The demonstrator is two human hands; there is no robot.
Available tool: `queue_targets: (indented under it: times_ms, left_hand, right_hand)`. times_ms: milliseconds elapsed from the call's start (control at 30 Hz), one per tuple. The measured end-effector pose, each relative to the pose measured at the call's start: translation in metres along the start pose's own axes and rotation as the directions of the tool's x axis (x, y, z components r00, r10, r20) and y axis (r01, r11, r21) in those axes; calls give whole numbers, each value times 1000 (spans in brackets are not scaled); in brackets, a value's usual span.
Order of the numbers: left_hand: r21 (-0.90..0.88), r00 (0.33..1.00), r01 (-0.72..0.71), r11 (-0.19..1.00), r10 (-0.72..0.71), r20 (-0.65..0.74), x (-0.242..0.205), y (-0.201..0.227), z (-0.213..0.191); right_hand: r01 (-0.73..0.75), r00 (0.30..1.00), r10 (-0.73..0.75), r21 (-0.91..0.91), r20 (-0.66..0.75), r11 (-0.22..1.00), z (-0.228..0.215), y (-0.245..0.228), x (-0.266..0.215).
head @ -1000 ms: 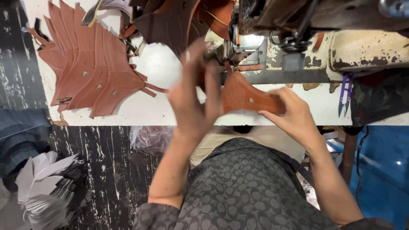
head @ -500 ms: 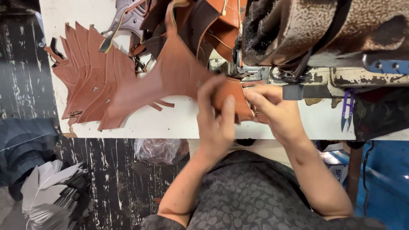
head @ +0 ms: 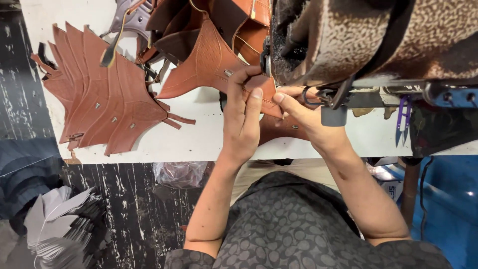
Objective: Stitch together various cut leather pieces using an industrial sewing machine to create shoe upper components.
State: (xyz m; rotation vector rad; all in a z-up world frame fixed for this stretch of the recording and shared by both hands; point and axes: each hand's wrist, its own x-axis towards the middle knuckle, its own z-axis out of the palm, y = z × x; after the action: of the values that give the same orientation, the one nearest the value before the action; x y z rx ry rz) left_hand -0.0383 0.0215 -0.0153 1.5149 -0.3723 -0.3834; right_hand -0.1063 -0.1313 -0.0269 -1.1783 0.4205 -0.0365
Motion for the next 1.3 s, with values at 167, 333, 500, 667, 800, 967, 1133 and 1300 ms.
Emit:
queue_targets:
  times_ms: [167, 333, 500, 667, 800, 967, 1133, 1300]
  left_hand:
    - [-18, 999, -10, 1000, 11, 47, 2, -5, -2]
    - [-24, 997, 7, 1000, -5, 81, 5, 2, -1]
    - [-31, 996, -29, 999, 31, 78, 10, -5, -2]
    - [-78, 996, 4, 997, 3, 94, 13, -8, -7]
    - [37, 990, -83, 996, 78, 118, 22, -19, -12]
    - [-139, 977, -27, 990, 55, 204, 43, -3, -10]
    - [-224, 958, -20, 974, 83, 274, 61, 8, -14]
    - [-44, 957, -52, 998, 63, 282, 78, 21, -18]
  right_hand:
    - [-22, 995, 21, -5, -102, 1000, 5, -2, -1]
    - [74, 994, -71, 33, -82, 997, 4, 0, -2]
    - [17, 995, -15, 18, -100, 1000, 4, -7, 2]
    - [117, 982, -129, -88, -138, 989, 1, 7, 3]
    - [179, 980, -188, -131, -65, 975, -1, 4, 6]
    - [215, 976, -217, -78, -22, 974, 3, -14, 9]
    - [162, 985, -164, -42, -53, 986, 11, -17, 6]
    - [63, 990, -72, -82, -123, 995, 11, -5, 6]
